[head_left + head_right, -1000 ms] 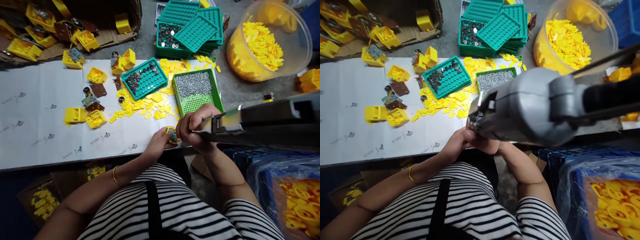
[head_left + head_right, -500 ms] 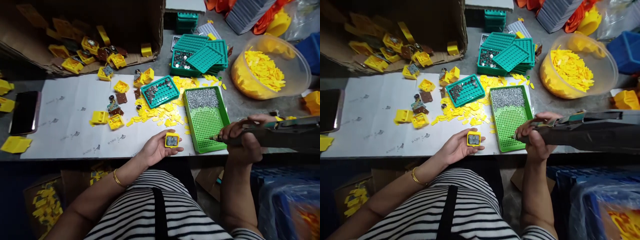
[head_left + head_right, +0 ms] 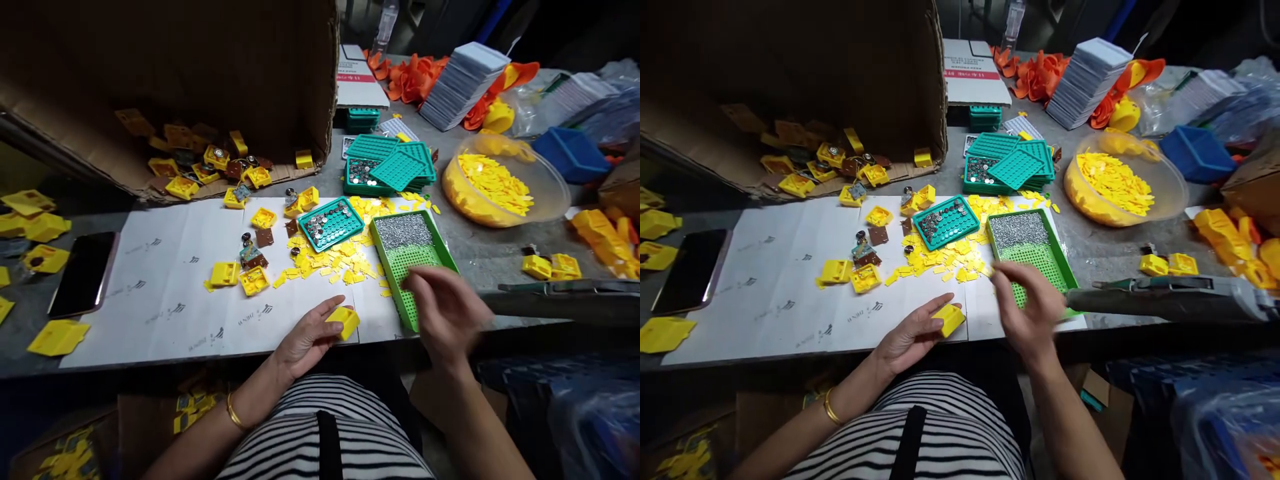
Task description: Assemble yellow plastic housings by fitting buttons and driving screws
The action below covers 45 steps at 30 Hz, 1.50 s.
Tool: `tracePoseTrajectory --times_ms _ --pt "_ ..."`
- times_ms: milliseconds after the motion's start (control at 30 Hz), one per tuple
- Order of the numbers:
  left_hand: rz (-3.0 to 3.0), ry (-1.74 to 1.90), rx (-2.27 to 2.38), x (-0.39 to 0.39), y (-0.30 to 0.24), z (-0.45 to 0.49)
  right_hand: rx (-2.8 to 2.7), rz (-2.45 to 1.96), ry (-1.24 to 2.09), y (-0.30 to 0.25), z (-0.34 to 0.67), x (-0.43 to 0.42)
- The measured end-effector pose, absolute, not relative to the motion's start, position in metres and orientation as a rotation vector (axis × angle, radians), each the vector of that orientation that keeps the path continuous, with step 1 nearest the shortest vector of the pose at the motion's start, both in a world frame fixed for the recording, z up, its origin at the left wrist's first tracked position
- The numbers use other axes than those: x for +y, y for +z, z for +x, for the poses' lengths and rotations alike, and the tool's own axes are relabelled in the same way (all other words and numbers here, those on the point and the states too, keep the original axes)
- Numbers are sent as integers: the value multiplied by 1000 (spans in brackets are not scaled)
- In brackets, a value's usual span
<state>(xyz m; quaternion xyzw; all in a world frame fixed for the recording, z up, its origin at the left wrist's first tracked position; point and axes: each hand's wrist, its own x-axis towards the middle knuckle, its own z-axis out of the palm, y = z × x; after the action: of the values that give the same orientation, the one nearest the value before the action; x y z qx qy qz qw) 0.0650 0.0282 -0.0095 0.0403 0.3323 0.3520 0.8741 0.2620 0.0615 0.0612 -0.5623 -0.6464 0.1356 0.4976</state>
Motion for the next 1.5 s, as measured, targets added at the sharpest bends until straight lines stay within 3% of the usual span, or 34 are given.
tracePoseTrajectory --times_ms 100,267,700,933,1233,1500 --pt "106 781 697 26 -6 59 -1821 -1360 537 45 220 124" --pt "52 799 704 26 -6 43 -2296 -1501 396 15 192 192" --pt "51 796 727 34 -12 31 -2348 -1575 436 6 200 193" --pt "77 777 724 34 -14 30 -2077 -1524 1027 17 196 196" --pt "132 798 776 34 -12 30 -2620 -1700 701 35 179 203" --pt "59 842 848 40 -10 24 -2660 -1833 555 37 170 209"
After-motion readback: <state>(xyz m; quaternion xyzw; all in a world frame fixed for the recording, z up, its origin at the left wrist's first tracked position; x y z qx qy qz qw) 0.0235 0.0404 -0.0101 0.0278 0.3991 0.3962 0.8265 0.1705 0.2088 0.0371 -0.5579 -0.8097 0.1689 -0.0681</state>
